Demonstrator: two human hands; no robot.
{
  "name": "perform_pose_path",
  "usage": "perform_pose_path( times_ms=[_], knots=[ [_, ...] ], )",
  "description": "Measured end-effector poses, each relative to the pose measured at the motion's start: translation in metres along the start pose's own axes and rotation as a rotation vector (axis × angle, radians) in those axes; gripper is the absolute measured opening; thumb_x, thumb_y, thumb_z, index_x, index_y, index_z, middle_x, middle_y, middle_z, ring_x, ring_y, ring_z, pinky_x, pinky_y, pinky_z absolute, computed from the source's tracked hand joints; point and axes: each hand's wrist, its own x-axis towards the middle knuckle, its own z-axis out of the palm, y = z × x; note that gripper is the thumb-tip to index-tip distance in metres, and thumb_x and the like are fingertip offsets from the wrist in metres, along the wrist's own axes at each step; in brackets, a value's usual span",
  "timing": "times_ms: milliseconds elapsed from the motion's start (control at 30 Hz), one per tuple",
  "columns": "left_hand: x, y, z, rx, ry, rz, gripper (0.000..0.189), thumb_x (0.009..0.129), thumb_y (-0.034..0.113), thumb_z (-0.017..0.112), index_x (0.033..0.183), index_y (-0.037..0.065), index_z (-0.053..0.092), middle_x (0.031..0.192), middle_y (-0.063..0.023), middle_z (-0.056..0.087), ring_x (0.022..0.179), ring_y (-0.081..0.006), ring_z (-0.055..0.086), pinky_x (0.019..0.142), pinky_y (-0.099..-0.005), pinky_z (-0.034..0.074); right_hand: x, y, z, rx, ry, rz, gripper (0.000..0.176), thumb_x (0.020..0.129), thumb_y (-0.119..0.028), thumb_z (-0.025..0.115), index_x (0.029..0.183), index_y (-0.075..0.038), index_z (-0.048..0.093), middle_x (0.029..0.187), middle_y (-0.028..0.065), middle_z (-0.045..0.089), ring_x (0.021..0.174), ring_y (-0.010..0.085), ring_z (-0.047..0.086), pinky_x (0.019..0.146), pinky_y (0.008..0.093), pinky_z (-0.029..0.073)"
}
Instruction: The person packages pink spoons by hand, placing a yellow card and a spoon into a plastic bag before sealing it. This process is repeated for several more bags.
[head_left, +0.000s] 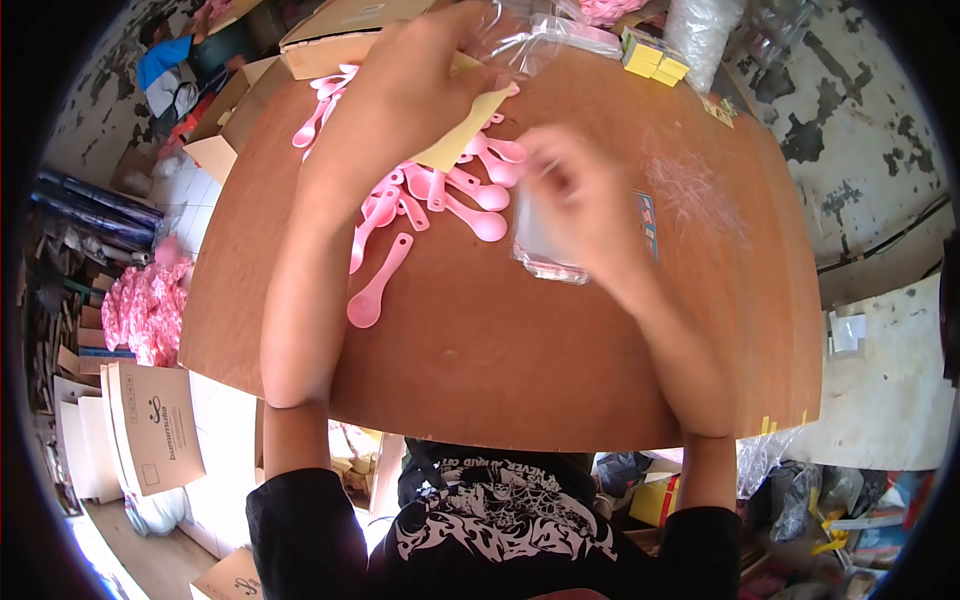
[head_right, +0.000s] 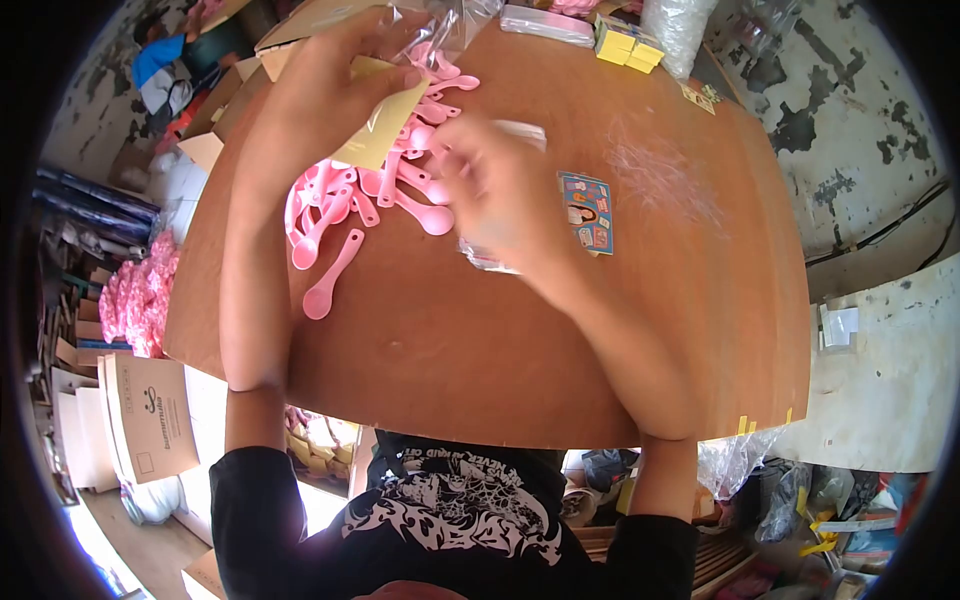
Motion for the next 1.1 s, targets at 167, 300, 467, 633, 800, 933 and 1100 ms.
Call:
perform_pose_path(
  times_ms=[167,300,467,633,800,933,1100],
  knots=[
    [0.002,0.017,-0.014,-0.088,-0.027,-0.146,0.036,0.085,0.003,0.068,0.119,-0.007,0.059,0.097,-0.0214,0.07,0.085,-0.0224,0.07,0.074,-0.0332,0.053,-0.017,0.001,0.081,-0.231,-0.409,-0.408,0.016,0.079,-0.015,0.071,0.094,-0.011,0.07,0.087,0.0044,0.062,0.088,0.0239,0.062,0.073,0.039,0.052],
    [-0.003,-0.001,-0.005,-0.111,-0.072,-0.066,0.04,0.083,0.0,0.066,0.122,-0.004,0.057,0.086,-0.0213,0.071,0.078,-0.0235,0.07,0.068,-0.0336,0.053,-0.02,0.006,0.122,-0.328,-0.477,-0.494,0.014,0.077,-0.014,0.069,0.089,-0.008,0.07,0.093,0.0079,0.06,0.092,0.0245,0.06,0.077,0.0373,0.051],
    [0.0,-0.016,0.006,0.121,-0.05,0.052,0.043,0.081,0.009,0.072,0.121,-0.002,0.059,0.096,-0.0157,0.07,0.083,-0.0225,0.067,0.076,-0.0338,0.05,-0.016,-0.004,0.107,-0.524,-0.52,-0.695,0.014,0.078,-0.013,0.062,0.086,-0.003,0.068,0.095,0.0098,0.06,0.093,0.0258,0.059,0.084,0.0353,0.049],
    [0.003,-0.03,0.012,0.036,-0.037,0.165,0.042,0.081,0.007,0.071,0.121,-0.002,0.059,0.096,-0.0168,0.07,0.085,-0.0234,0.068,0.077,-0.0354,0.051,0.007,-0.038,0.017,-0.079,-0.874,-0.193,0.015,0.09,-0.01,0.058,0.1,0.0,0.064,0.099,0.0127,0.066,0.091,0.0281,0.064,0.082,0.0372,0.05],
    [0.003,-0.03,0.023,0.001,-0.276,0.0,0.039,0.084,0.003,0.069,0.121,-0.002,0.059,0.092,-0.014,0.07,0.082,-0.0216,0.069,0.075,-0.0341,0.054,0.023,-0.025,-0.074,-0.148,-0.222,-0.202,0.023,0.095,-0.01,0.052,0.114,-0.004,0.064,0.089,0.0093,0.063,0.088,0.025,0.062,0.081,0.034,0.047],
    [0.0,-0.009,0.023,-0.357,-0.501,-0.291,0.046,0.086,0.003,0.067,0.13,0.0,0.054,0.09,-0.0108,0.07,0.078,-0.0155,0.068,0.069,-0.0285,0.057,0.026,-0.028,-0.132,-0.341,-0.042,0.024,0.024,0.096,-0.007,0.057,0.117,0.0,0.063,0.091,0.0017,0.06,0.078,0.0076,0.053,0.07,0.0225,0.044],
    [-0.001,-0.009,0.033,-0.289,-0.511,-0.134,0.051,0.086,0.005,0.068,0.134,0.0,0.05,0.092,-0.0112,0.07,0.081,-0.0146,0.068,0.069,-0.0281,0.056,0.023,-0.012,-0.162,-0.036,0.02,0.108,0.02,0.09,-0.005,0.065,0.109,-0.001,0.066,0.083,-0.002,0.06,0.075,0.0056,0.052,0.068,0.02,0.042]
  ],
)
